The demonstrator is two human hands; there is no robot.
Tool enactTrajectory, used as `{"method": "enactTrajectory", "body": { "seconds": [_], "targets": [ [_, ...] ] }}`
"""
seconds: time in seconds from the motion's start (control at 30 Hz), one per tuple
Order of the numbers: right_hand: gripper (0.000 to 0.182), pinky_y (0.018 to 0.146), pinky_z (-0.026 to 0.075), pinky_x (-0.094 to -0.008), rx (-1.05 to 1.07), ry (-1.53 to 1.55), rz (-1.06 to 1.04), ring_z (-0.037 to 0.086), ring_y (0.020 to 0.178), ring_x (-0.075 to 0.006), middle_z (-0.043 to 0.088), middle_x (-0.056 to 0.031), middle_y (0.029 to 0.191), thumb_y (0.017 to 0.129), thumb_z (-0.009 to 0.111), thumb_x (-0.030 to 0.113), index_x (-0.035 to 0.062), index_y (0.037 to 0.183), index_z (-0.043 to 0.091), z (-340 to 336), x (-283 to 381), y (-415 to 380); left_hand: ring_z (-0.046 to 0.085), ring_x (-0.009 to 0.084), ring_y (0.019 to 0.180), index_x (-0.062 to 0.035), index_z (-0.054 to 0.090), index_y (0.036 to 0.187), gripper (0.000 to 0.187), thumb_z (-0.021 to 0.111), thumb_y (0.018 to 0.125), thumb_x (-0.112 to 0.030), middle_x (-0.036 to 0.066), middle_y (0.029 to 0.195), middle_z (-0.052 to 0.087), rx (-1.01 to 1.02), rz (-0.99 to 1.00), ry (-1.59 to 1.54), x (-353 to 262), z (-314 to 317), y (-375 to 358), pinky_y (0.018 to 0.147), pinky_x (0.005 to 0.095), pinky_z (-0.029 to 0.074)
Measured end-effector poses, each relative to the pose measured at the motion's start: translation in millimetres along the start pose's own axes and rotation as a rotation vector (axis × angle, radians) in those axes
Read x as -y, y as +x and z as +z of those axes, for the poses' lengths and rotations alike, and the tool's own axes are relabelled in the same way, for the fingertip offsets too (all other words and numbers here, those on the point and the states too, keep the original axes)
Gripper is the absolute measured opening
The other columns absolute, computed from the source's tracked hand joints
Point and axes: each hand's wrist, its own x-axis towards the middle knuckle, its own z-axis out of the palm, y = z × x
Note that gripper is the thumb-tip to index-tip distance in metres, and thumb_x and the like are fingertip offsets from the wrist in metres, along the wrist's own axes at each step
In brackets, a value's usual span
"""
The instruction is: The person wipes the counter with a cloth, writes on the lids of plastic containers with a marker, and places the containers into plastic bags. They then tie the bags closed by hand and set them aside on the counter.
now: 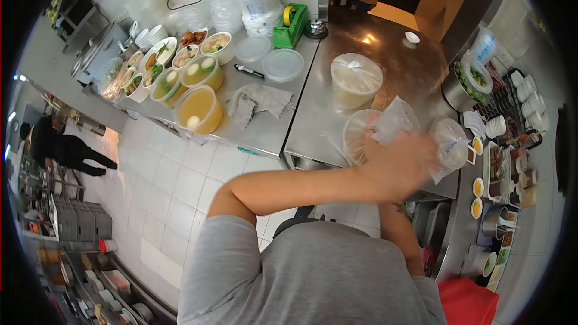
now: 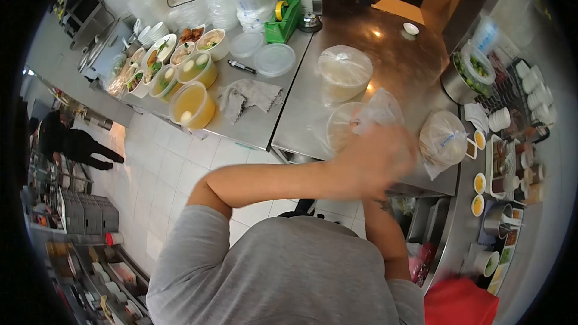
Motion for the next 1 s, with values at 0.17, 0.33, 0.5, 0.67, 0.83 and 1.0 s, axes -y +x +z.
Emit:
{"method": "enactTrajectory", "body": {
  "seconds": [0.17,0.33,0.5,0.67,0.83,1.0],
  "targets": [
    [0.035,0.082,0.039,-0.0434,-0.094,0.055,-0.052,0.046,0.102,-0.0353,0.054,-0.019,0.105,0.071,0.064,0.026,0.0032,0.097,0.056,6,-11,5,0.052,0.0295,0.094,-0.0065,0.063,0.092,0.027,0.061,0.07,-0.022,0.013,0.096,0.058,0.596,0.171,0.548,80,37,-26,0.085,0.0421,0.037],
    [0.029,0.086,0.038,-0.042,0.276,0.337,-0.308,0.047,0.101,-0.0341,0.055,-0.0164,0.1,0.072,0.065,0.009,-0.0008,0.098,0.054,-18,-27,24,0.055,0.0259,0.061,-0.0035,0.063,0.086,0.018,0.057,0.077,-0.018,0.012,0.074,0.061,0.653,-0.805,-0.393,104,14,-22,0.056,0.038,0.043],
    [0.019,0.061,0.045,-0.0322,0.585,0.57,0.127,0.056,0.074,-0.021,0.059,-0.009,0.083,0.084,0.059,0.019,0.0008,0.089,0.057,-59,-64,25,0.051,0.0212,0.052,-0.0028,0.06,0.085,0.014,0.049,0.083,-0.012,0.008,0.067,0.058,0.26,-1.531,-1.416,104,34,-34,0.043,0.0326,0.037],
    [0.023,0.045,0.04,-0.0225,0.889,1.178,0.809,0.054,0.056,-0.0108,0.06,-0.0041,0.073,0.086,0.059,0.025,0.002,0.081,0.061,-72,-37,37,0.054,0.0194,0.054,-0.005,0.052,0.095,0.013,0.047,0.086,-0.013,0.008,0.076,0.058,0.068,-1.528,-1.642,36,36,-28,0.045,0.0293,0.039],
    [0.015,0.046,0.036,-0.0253,0.98,0.91,0.503,0.05,0.055,-0.0096,0.06,-0.0002,0.074,0.081,0.059,0.016,0.0031,0.074,0.058,-62,-43,44,0.054,0.0174,0.054,-0.0054,0.045,0.103,0.019,0.047,0.087,-0.016,0.009,0.078,0.056,0.189,-1.507,-1.566,29,43,-49,0.047,0.0288,0.042],
    [0.009,0.056,0.043,-0.0375,0.397,0.237,-0.095,0.055,0.067,-0.0285,0.054,-0.0105,0.074,0.072,0.055,0.007,0.0024,0.08,0.053,-36,-37,20,0.055,0.016,0.055,-0.0045,0.049,0.101,0.019,0.046,0.087,-0.017,0.009,0.074,0.055,0.318,-1.421,-1.349,64,13,-72,0.049,0.0308,0.045]
  ]
}}
